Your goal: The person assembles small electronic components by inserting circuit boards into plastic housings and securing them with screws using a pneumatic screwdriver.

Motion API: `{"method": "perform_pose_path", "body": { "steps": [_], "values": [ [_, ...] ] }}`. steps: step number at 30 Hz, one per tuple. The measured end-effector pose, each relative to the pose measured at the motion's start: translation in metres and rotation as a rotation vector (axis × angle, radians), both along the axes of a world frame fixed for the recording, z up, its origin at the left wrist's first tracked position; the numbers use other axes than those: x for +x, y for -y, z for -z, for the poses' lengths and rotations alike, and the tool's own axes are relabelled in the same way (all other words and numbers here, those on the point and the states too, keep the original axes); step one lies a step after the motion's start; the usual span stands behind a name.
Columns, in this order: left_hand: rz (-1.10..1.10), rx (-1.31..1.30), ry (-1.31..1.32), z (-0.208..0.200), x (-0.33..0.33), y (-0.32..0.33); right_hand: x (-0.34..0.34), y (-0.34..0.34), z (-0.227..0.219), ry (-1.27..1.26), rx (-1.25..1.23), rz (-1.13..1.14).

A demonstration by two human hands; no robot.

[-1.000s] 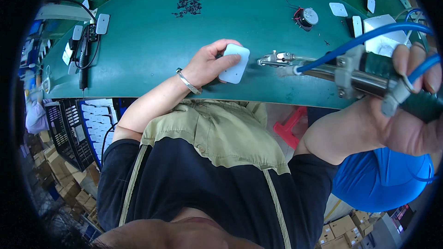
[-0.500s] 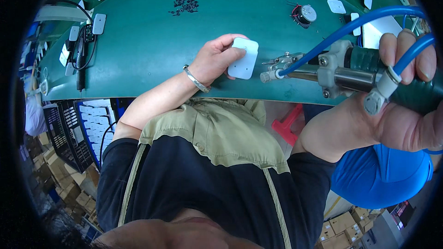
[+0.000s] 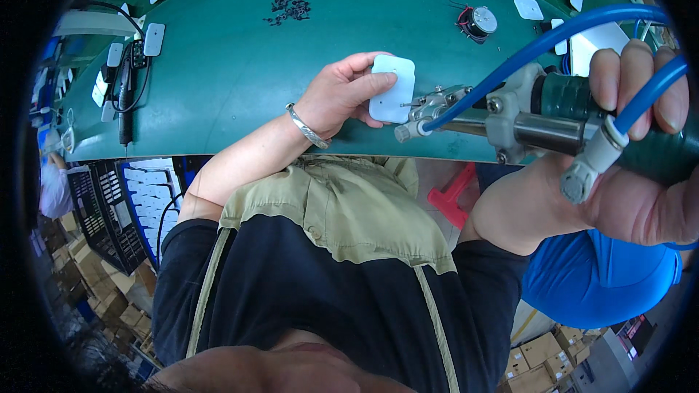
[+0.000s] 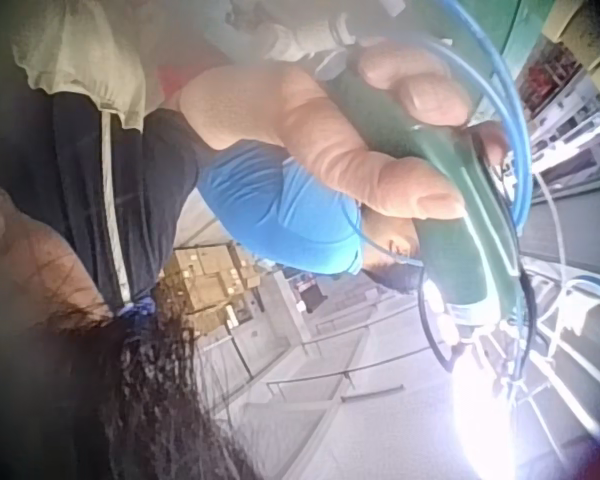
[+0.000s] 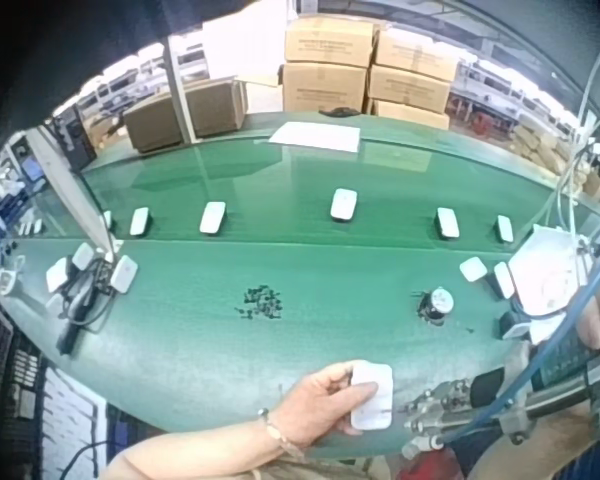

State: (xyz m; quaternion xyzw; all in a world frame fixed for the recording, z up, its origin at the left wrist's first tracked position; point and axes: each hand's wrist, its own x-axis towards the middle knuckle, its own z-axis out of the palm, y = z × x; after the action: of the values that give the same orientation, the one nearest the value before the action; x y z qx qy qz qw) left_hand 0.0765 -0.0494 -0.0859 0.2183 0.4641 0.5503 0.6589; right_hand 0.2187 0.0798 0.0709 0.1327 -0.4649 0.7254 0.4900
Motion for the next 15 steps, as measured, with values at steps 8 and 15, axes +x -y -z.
{"method": "perform_pose_path", "body": {
  "steps": [8,15],
  "values": [
    [-0.028,-0.050,0.031,0.003,0.004,-0.002,-0.020,-0.014,0.015,-0.155,0.257,-0.378],
    [-0.204,0.001,-0.174,0.016,-0.022,0.005,0.029,-0.027,-0.014,0.212,0.398,-0.099]
  ]
}}
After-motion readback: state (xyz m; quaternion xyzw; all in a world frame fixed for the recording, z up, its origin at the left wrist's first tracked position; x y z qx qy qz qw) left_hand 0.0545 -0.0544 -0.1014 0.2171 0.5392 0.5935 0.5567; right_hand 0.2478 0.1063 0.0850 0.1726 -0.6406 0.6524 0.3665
